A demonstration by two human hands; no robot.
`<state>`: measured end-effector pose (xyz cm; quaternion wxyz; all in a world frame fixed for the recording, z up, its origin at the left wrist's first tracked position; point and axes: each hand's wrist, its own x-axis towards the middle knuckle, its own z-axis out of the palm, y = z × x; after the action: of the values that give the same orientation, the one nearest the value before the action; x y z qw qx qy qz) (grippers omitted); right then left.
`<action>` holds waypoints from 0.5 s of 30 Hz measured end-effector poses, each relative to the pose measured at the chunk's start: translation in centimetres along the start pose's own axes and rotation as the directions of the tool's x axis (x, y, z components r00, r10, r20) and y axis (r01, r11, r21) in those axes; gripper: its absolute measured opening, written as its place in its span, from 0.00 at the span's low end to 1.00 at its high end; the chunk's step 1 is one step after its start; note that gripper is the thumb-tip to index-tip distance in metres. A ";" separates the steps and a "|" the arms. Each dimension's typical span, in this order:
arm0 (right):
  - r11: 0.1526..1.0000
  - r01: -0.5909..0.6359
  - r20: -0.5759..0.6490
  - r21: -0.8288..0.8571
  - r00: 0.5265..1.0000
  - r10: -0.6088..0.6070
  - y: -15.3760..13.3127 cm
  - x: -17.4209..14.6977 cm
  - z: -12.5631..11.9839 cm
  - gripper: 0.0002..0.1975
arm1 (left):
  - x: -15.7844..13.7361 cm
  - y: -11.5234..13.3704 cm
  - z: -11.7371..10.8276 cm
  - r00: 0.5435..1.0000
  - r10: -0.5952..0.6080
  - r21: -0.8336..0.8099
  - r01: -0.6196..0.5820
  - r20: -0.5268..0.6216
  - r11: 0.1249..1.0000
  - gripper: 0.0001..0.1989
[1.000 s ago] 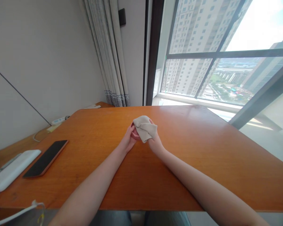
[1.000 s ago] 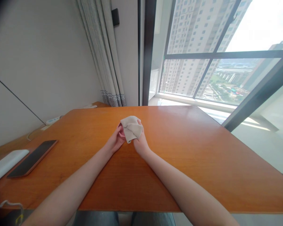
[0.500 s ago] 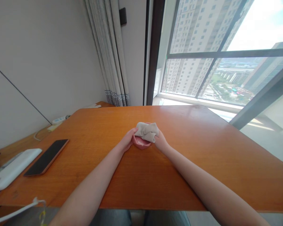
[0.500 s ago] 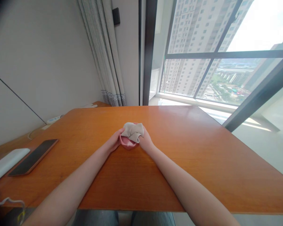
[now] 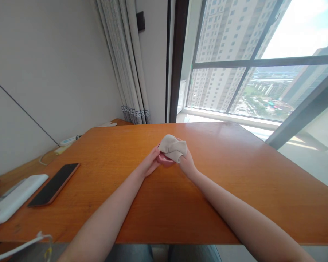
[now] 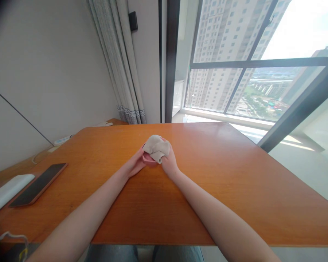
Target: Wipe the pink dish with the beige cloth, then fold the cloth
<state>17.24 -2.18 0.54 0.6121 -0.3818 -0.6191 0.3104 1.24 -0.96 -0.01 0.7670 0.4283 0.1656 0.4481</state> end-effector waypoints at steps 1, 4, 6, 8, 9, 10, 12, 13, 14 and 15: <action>1.000 -0.012 0.023 0.004 1.000 0.012 0.3 0.2 -0.4 0.21 | -0.1 0.1 -0.2 0.998 -0.051 0.003 0.051 0.023 0.999 0.26; 0.998 -0.055 0.106 0.006 0.993 0.054 1.5 0.5 -1.2 0.19 | -0.1 -0.1 -1.0 0.986 -0.167 0.032 0.167 -0.005 0.985 0.26; 0.996 -0.090 0.144 0.013 0.986 0.087 2.2 0.5 -1.1 0.22 | 0.1 -0.5 -1.4 0.981 -0.160 0.064 0.168 -0.112 0.984 0.22; 0.991 -0.122 0.129 0.050 0.985 0.114 2.7 0.3 -0.6 0.29 | 0.5 -0.8 -1.4 0.972 -0.075 0.072 0.093 -0.221 0.993 0.20; 0.989 -0.132 0.109 0.073 0.986 0.123 2.7 0.2 -0.2 0.33 | 0.7 -0.9 -1.4 0.965 -0.021 0.065 0.039 -0.260 0.997 0.19; 0.987 -0.132 0.085 0.093 0.989 0.124 2.6 0.0 0.2 0.36 | 0.9 -0.9 -1.2 0.957 0.032 0.054 -0.017 -0.289 0.998 0.19; 0.989 -0.106 0.045 0.106 0.994 0.102 2.1 -0.4 1.3 0.39 | 1.0 -0.8 -0.9 0.941 0.117 0.029 -0.113 -0.319 0.993 0.20; 0.992 -0.088 0.028 0.090 0.996 0.086 1.9 -0.7 1.7 0.38 | 1.1 -0.7 -0.7 0.935 0.147 0.025 -0.147 -0.321 0.989 0.21; 0.996 -0.070 0.008 0.061 0.998 0.070 1.6 -1.0 2.1 0.37 | 1.0 -0.5 -0.5 0.935 0.168 0.028 -0.167 -0.314 0.986 0.22; 0.998 -0.055 -0.018 0.026 0.998 0.055 1.3 -1.2 2.4 0.35 | 0.9 -0.4 -0.4 0.939 0.176 0.039 -0.173 -0.296 0.984 0.24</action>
<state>14.93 -2.34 -1.37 0.6140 -0.3937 -0.5984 0.3316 1.69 -0.06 -0.42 0.6879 0.3732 0.2437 0.5728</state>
